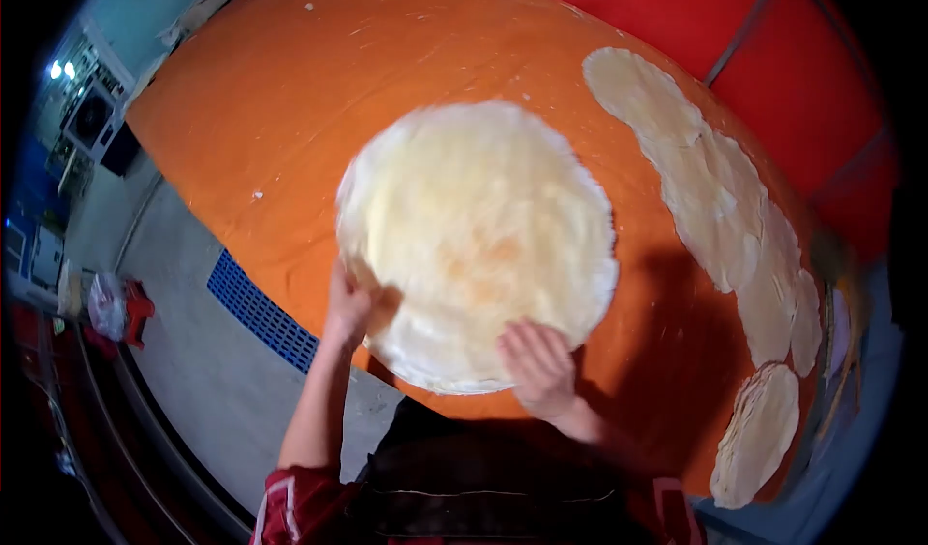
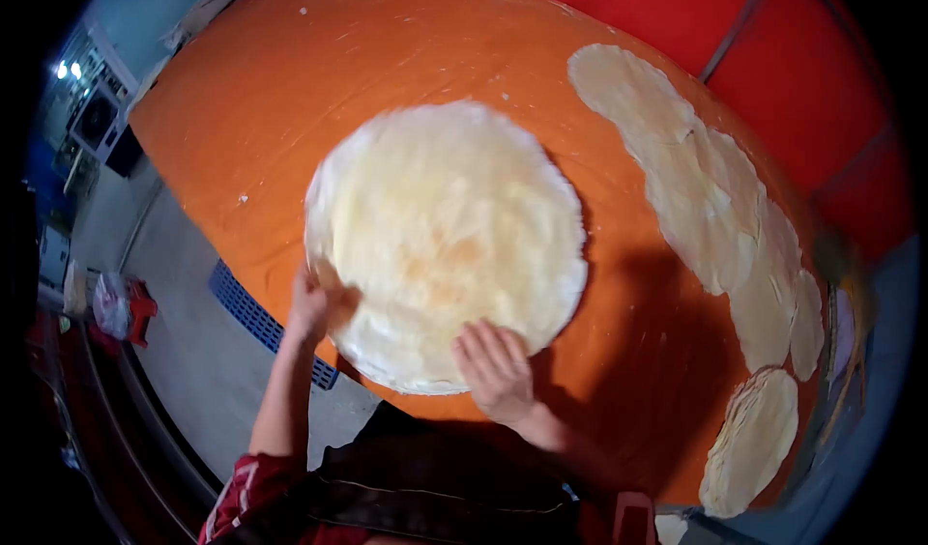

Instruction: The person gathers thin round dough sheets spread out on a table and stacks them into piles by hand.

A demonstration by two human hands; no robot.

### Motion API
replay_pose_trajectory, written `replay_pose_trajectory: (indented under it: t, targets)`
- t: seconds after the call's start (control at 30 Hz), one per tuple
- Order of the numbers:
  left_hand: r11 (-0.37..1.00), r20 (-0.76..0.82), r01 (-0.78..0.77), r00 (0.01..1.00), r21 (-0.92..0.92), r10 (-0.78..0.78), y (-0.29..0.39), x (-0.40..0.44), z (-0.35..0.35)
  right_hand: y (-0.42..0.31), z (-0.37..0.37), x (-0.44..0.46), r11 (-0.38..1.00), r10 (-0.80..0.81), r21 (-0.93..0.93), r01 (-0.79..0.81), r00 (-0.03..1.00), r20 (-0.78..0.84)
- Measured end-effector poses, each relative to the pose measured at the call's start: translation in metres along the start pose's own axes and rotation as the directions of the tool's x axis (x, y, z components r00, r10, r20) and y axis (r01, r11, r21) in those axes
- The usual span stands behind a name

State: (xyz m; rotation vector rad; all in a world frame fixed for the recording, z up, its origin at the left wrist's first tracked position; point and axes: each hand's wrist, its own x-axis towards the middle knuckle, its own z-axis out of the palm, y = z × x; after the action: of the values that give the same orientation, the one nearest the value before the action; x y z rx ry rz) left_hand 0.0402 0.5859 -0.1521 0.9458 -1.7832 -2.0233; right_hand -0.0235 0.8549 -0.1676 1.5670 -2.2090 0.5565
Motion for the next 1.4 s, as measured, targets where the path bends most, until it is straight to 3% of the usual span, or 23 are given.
replay_pose_trajectory:
  t: [0.03, 0.1, 0.2, 0.27, 0.3, 0.33, 0.37, 0.4, 0.47, 0.5, 0.53, 0.63, 0.73, 0.77, 0.87, 0.93, 1.07, 1.13, 1.23, 1.3, 1.33, 1.37, 1.4]
  targets:
    - [0.894, -0.063, -0.232, 0.959, 0.384, 0.276, -0.06, 0.011, -0.028, -0.005, 0.018, -0.01, 0.999, -0.028, 0.042, 0.024, 0.997, 0.078]
    - [0.455, -0.006, -0.279, 0.847, 0.845, 0.531, -0.053, -0.021, -0.026, -0.006, 0.026, -0.016, 0.993, 0.005, 0.115, -0.017, 0.994, 0.105]
    - [0.569, -0.127, -0.299, 0.797, 0.766, 0.59, -0.02, -0.036, -0.008, 0.0, 0.01, -0.012, 0.952, 0.016, 0.292, -0.093, 0.966, 0.256]
    - [0.53, 0.019, -0.326, 0.864, 0.782, 0.504, -0.03, -0.033, -0.007, 0.011, -0.01, -0.006, 0.845, -0.004, 0.509, -0.164, 0.949, 0.314]
    - [0.354, 0.086, -0.29, 0.866, 0.889, 0.493, -0.054, -0.026, -0.012, 0.026, -0.024, -0.01, 0.817, 0.091, 0.531, -0.226, 0.959, 0.269]
    - [0.306, 0.143, -0.339, 0.843, 0.89, 0.518, -0.065, -0.022, -0.016, 0.047, -0.031, -0.015, 0.8, 0.279, 0.47, -0.372, 0.925, 0.257]
    - [0.416, 0.116, -0.376, 0.84, 0.828, 0.53, -0.063, -0.025, -0.015, 0.08, -0.035, -0.014, 0.907, 0.299, 0.304, -0.293, 0.954, 0.026]
    - [0.492, 0.113, -0.378, 0.867, 0.784, 0.485, -0.053, -0.026, -0.016, 0.116, -0.048, -0.012, 0.783, 0.532, 0.197, -0.591, 0.799, 0.281]
    - [0.571, 0.004, -0.413, 0.813, 0.71, 0.583, -0.059, -0.027, -0.03, 0.203, -0.02, -0.066, 0.741, 0.555, -0.425, -0.52, 0.83, -0.046]
    - [0.594, -0.102, -0.369, 0.786, 0.715, 0.61, -0.059, -0.029, -0.039, 0.244, -0.021, -0.081, 0.544, 0.556, -0.735, -0.406, 0.83, -0.046]
    - [0.512, -0.096, -0.339, 0.756, 0.789, 0.648, -0.049, -0.032, -0.048, 0.275, -0.025, -0.093, 0.427, 0.636, -0.795, -0.43, 0.768, -0.074]
    - [0.735, -0.263, -0.322, 0.787, 0.597, 0.559, -0.02, -0.049, -0.037, 0.345, -0.043, -0.115, 0.236, 0.666, -0.832, -0.503, 0.707, -0.238]
    - [0.784, -0.192, -0.424, 0.813, 0.453, 0.55, 0.0, -0.061, -0.002, 0.363, -0.094, -0.103, 0.453, 0.885, -0.599, -0.66, 0.414, 0.213]
    - [0.848, -0.136, -0.46, 0.853, 0.262, 0.504, 0.006, -0.066, 0.021, 0.379, -0.087, -0.12, 0.564, 0.747, -0.609, -0.558, 0.659, 0.088]
    - [0.964, 0.221, -0.255, 0.947, 0.072, 0.234, 0.02, -0.08, 0.099, 0.334, -0.136, -0.075, 0.578, 0.809, -0.535, -0.617, 0.52, 0.274]
    - [0.995, 0.587, -0.05, 0.804, -0.091, 0.094, 0.003, -0.078, 0.148, 0.271, -0.153, -0.044, 0.57, 0.821, -0.605, -0.556, 0.345, 0.456]
    - [0.909, 0.781, 0.411, 0.591, -0.076, -0.203, -0.025, -0.083, 0.244, 0.176, -0.134, -0.093, 0.837, 0.398, -0.056, -0.544, 0.538, 0.743]
    - [0.883, 0.834, 0.469, 0.49, -0.007, -0.254, -0.04, -0.073, 0.275, 0.154, -0.13, -0.095, 0.468, 0.215, 0.277, -0.839, 0.412, 0.885]
    - [0.958, 0.751, 0.262, 0.655, -0.119, -0.086, -0.057, -0.084, 0.284, 0.128, -0.089, -0.145, 0.296, 0.532, 0.447, -0.844, 0.534, 0.657]
    - [0.975, 0.686, 0.11, 0.726, -0.191, 0.052, -0.067, -0.086, 0.283, 0.12, -0.035, -0.197, 0.206, 0.791, 0.48, -0.852, 0.434, 0.43]
    - [0.973, 0.659, 0.134, 0.752, -0.186, 0.022, -0.063, -0.088, 0.282, 0.118, -0.023, -0.215, 0.167, 0.888, 0.505, -0.846, 0.352, 0.295]
    - [0.944, 0.602, 0.268, 0.792, -0.194, -0.101, -0.081, -0.08, 0.276, 0.135, -0.101, -0.173, 0.042, 0.75, 0.607, -0.794, 0.426, 0.507]
    - [0.895, 0.546, 0.395, 0.806, -0.206, -0.23, -0.101, -0.075, 0.27, 0.155, -0.14, -0.158, 0.108, 0.767, 0.6, -0.793, 0.45, 0.457]
